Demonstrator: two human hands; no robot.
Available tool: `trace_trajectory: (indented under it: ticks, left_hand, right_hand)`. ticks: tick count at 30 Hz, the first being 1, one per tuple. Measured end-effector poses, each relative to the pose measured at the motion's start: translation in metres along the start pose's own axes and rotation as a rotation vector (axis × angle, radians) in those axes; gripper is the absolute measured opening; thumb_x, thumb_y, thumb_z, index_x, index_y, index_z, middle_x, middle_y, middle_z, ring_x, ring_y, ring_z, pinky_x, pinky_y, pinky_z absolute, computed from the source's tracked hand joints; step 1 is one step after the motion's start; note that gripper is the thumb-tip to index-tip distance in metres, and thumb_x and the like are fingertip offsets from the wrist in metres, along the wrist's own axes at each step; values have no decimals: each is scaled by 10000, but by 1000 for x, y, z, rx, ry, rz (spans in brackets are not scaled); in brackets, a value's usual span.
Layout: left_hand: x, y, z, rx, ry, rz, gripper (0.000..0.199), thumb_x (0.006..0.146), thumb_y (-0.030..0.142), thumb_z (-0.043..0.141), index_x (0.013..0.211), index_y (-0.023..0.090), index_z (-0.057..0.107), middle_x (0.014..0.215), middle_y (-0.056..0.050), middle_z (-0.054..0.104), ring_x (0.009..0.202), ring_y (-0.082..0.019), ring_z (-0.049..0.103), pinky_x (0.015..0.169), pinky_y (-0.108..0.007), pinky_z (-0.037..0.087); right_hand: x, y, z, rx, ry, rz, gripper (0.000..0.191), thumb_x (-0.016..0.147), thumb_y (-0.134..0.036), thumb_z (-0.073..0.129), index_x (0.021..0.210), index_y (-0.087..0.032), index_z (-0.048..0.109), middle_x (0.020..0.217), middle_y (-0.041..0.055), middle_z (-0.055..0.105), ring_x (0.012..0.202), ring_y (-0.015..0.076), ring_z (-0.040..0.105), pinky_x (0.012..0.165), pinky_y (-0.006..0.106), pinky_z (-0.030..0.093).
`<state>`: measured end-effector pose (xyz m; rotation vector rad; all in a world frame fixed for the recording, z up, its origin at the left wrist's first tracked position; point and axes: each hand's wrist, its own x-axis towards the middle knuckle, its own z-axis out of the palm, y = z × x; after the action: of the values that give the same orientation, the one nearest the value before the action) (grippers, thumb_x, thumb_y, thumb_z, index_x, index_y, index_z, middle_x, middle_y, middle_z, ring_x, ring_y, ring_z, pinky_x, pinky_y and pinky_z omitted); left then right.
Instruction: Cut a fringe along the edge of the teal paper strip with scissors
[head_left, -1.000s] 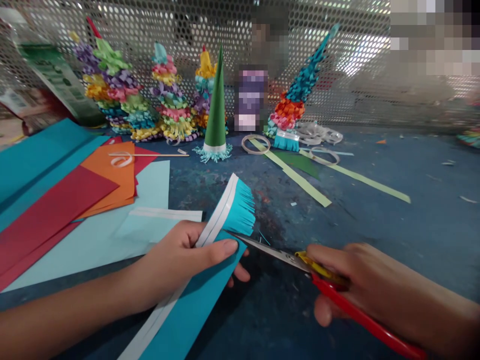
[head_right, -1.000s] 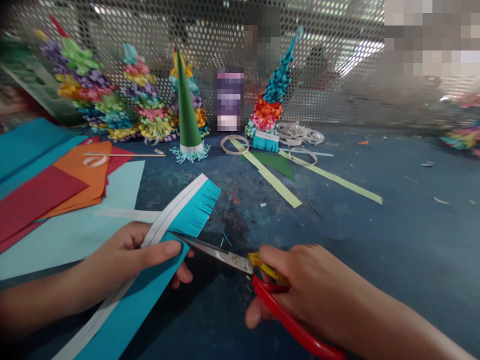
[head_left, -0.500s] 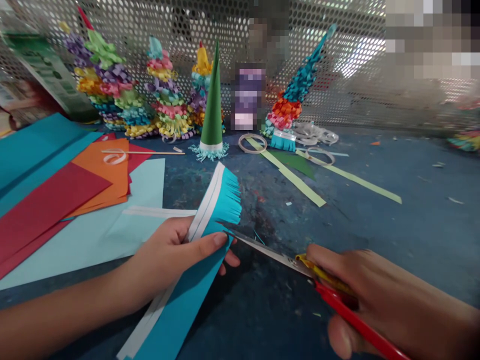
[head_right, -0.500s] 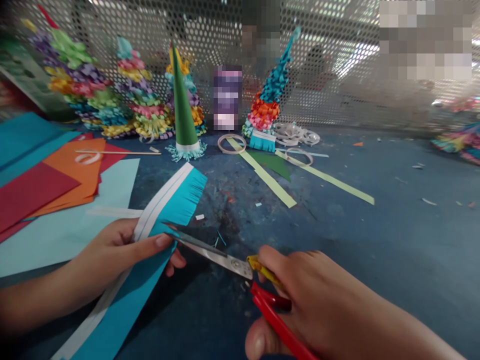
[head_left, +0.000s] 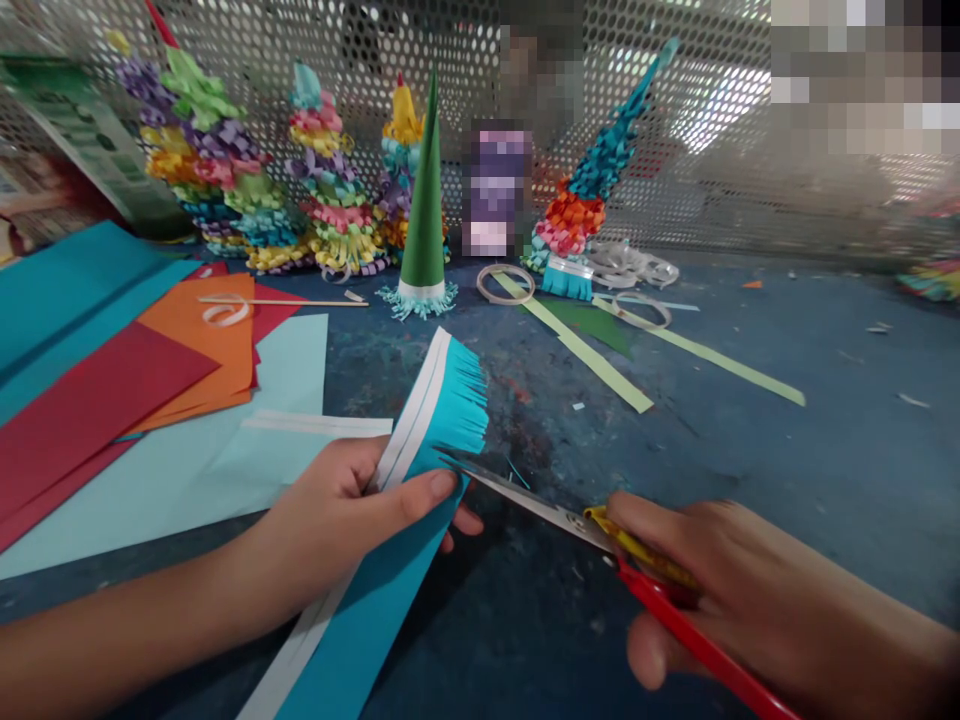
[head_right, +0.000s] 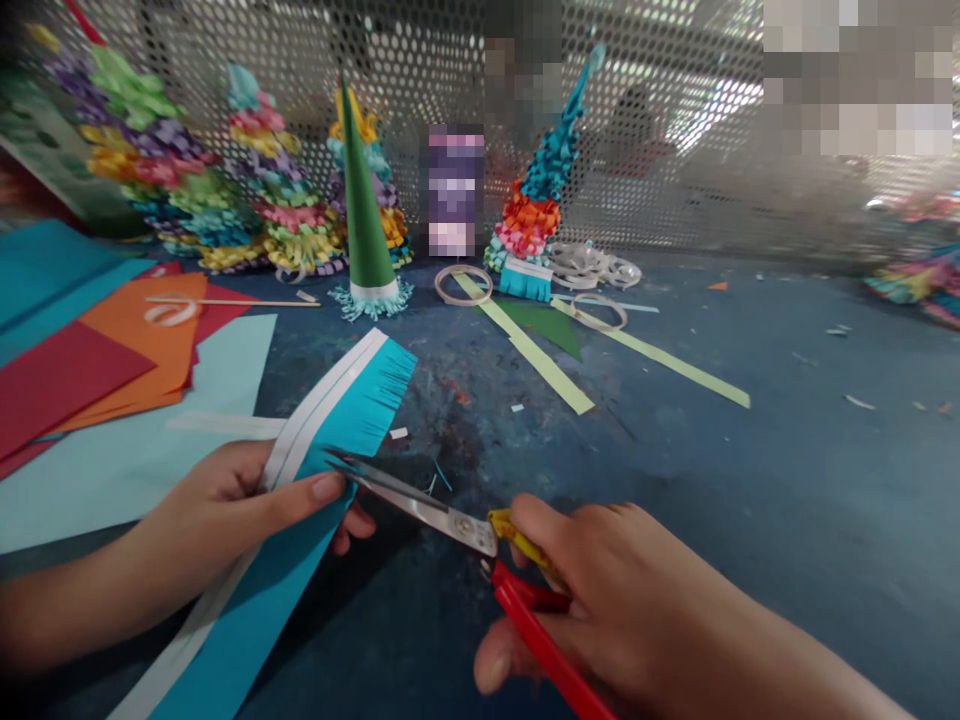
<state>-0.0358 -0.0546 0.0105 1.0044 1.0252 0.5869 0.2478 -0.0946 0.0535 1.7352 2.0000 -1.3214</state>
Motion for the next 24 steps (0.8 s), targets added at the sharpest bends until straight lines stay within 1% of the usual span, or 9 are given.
trace_trajectory:
  ticks: [3,6,10,14,17,20,22,24]
  left_hand:
    - [0,2,0,7,-2,9,245,907,435,836,821,208,865,815,4,879,676,-101,768,623,-115,587]
    - [1,3,0,23,1,19,252,919,437,824,834,201,854,821,-2,880,690,-116,781,633,-132,601]
    - [2,3,0,28,13,28,261,920,444,822,837,198,846,829,-8,881,692,-125,788,638,-139,609]
    - [2,3,1,49,14,38,284,926,453,807,818,196,859,822,-19,881,690,-125,782,632,-134,600]
    - [0,6,2,81,31,30,280,911,445,813,795,196,864,808,-23,877,684,-133,769,640,-150,601]
    - [-3,9,4,110,88,-25,263,897,420,808,762,201,862,768,-17,862,652,-135,738,610,-160,578]
    - [-4,10,4,123,101,-53,272,885,427,808,744,200,861,750,-23,848,644,-140,722,592,-169,561]
    - [-3,10,3,118,83,-71,292,859,462,827,729,202,854,746,-30,837,633,-147,710,584,-184,557]
  right_hand:
    - [1,-3,0,-20,10,52,220,828,-410,683,744,-287,521,746,10,837,488,213,666,493,300,365]
    - [2,-5,-1,-52,19,78,222,798,-369,733,746,-284,535,726,3,821,487,207,662,492,293,362]
    - [3,-1,0,-81,23,44,197,813,-360,725,749,-283,555,702,4,806,527,226,691,518,301,383]
    - [2,1,-1,-69,39,-1,138,824,-286,681,761,-282,557,753,-2,843,568,226,728,555,302,431]
    - [3,0,-2,-27,19,-15,147,836,-258,666,749,-286,551,698,-40,842,496,199,694,498,281,409]
    - [5,4,-2,6,20,-76,165,874,-207,628,760,-291,545,679,-94,838,422,164,643,439,262,377]
    - [6,8,0,11,50,-106,184,874,-157,616,778,-293,538,697,-117,843,425,152,655,423,252,367]
    - [6,10,2,3,63,-97,218,854,-97,603,787,-291,532,712,-131,846,461,150,695,429,241,378]
